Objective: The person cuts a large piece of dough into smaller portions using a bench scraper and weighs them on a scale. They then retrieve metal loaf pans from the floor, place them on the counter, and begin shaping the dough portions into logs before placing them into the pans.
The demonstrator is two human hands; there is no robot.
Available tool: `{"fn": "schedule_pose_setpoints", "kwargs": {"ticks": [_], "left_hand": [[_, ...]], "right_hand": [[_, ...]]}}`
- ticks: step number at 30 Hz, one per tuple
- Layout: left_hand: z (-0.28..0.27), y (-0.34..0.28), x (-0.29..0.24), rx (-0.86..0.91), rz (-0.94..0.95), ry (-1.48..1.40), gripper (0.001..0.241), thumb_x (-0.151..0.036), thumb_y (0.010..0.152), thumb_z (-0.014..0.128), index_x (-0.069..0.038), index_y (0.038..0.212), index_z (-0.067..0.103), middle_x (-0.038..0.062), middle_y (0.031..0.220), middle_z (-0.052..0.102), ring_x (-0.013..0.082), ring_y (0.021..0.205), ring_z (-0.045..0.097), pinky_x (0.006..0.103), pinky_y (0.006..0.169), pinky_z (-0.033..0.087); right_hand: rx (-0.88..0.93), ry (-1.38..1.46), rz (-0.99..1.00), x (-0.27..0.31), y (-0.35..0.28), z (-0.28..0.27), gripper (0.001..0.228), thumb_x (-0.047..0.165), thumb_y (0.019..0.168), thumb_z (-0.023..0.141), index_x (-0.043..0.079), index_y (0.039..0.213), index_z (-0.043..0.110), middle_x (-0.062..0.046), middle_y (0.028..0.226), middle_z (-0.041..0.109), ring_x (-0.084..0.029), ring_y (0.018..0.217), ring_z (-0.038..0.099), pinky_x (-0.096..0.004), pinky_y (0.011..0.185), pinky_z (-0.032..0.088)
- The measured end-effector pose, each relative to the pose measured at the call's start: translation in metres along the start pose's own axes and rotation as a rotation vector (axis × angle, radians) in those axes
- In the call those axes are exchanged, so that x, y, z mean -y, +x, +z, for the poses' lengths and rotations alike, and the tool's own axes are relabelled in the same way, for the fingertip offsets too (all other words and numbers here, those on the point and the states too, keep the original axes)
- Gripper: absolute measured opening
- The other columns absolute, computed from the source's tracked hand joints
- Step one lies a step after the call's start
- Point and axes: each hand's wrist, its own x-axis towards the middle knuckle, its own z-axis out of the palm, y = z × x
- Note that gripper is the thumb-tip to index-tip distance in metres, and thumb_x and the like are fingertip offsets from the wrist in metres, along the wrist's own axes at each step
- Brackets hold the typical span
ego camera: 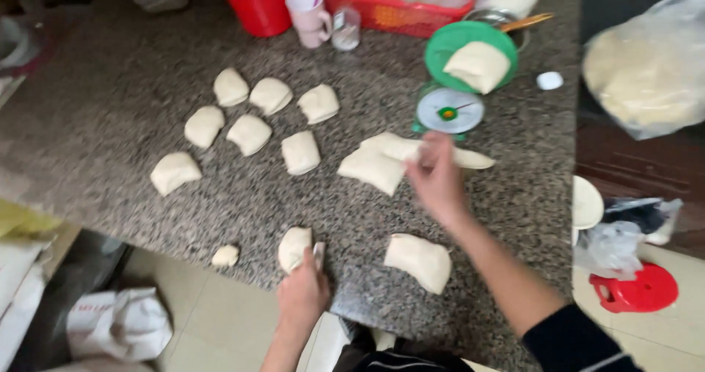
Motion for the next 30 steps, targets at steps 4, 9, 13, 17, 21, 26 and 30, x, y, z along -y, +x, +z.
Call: {"fn": "schedule_pose_setpoints", "kwargs": {"ticks": [4, 9, 13, 17, 21, 26, 30], "left_hand": [[-0.005, -0.009, -0.006, -0.055, 0.041, -0.015, 0.037, -0.021, 0.103, 0.056, -0.017, 0.139, 0.048, 0.018, 0.101, 0.082, 0.0476, 0.092, 0.081, 0.0642, 0.083, 0.064], [-0.003, -0.007, -0.003, -0.069, 0.011, 0.016, 0.046, -0.025, 0.104, 0.056, -0.020, 0.148, 0.045, 0.023, 0.103, 0.080, 0.0513, 0.095, 0.079, 0.0656, 0.086, 0.062], [-0.004, -0.006, -0.006, -0.065, -0.004, 0.008, 0.046, -0.020, 0.107, 0.054, -0.018, 0.153, 0.046, 0.019, 0.099, 0.082, 0.0421, 0.088, 0.082, 0.0575, 0.080, 0.069], [-0.005, -0.007, -0.007, -0.070, -0.026, 0.006, 0.047, -0.023, 0.106, 0.055, -0.019, 0.152, 0.046, 0.019, 0.101, 0.082, 0.0450, 0.091, 0.081, 0.0602, 0.082, 0.065], [-0.012, -0.014, -0.015, -0.080, -0.026, 0.006, 0.048, -0.019, 0.107, 0.054, -0.016, 0.154, 0.046, 0.020, 0.101, 0.082, 0.0434, 0.088, 0.081, 0.0582, 0.079, 0.067], [-0.016, -0.018, -0.021, -0.059, -0.037, 0.044, 0.046, -0.021, 0.107, 0.052, -0.018, 0.152, 0.046, 0.022, 0.102, 0.081, 0.0465, 0.090, 0.080, 0.0600, 0.080, 0.064], [-0.018, -0.020, -0.021, -0.051, -0.039, 0.024, 0.049, -0.022, 0.106, 0.052, -0.017, 0.155, 0.046, 0.026, 0.106, 0.080, 0.0511, 0.095, 0.078, 0.0637, 0.083, 0.061]], "right_hand": [[-0.296, -0.152, -0.195, 0.001, 0.099, -0.085, 0.043, 0.016, 0.096, 0.093, 0.015, 0.128, 0.064, -0.006, 0.109, 0.073, -0.024, 0.095, 0.067, -0.041, 0.085, 0.053], [-0.211, -0.354, -0.276, -0.018, 0.179, -0.131, 0.029, 0.013, 0.097, 0.083, 0.016, 0.126, 0.083, -0.011, 0.111, 0.058, -0.024, 0.080, 0.063, -0.042, 0.093, 0.055], [-0.106, -0.423, -0.220, -0.002, 0.187, -0.135, 0.041, 0.010, 0.098, 0.080, 0.009, 0.139, 0.077, -0.008, 0.109, 0.067, -0.024, 0.088, 0.064, -0.047, 0.087, 0.055], [-0.087, -0.431, -0.150, 0.018, 0.182, -0.139, 0.044, 0.009, 0.104, 0.080, 0.005, 0.146, 0.069, -0.010, 0.121, 0.075, -0.027, 0.106, 0.070, -0.048, 0.095, 0.057], [-0.099, -0.403, -0.241, -0.012, 0.192, -0.153, 0.037, 0.011, 0.108, 0.081, 0.003, 0.143, 0.072, -0.011, 0.125, 0.073, -0.025, 0.101, 0.070, -0.046, 0.089, 0.060], [-0.144, -0.412, -0.344, -0.026, 0.193, -0.164, 0.028, 0.010, 0.106, 0.080, 0.004, 0.133, 0.081, -0.011, 0.119, 0.075, -0.022, 0.090, 0.071, -0.045, 0.090, 0.061], [-0.154, -0.408, -0.412, -0.030, 0.194, -0.163, 0.026, 0.006, 0.108, 0.080, 0.004, 0.133, 0.082, -0.010, 0.116, 0.074, -0.022, 0.087, 0.070, -0.046, 0.090, 0.059]]}}
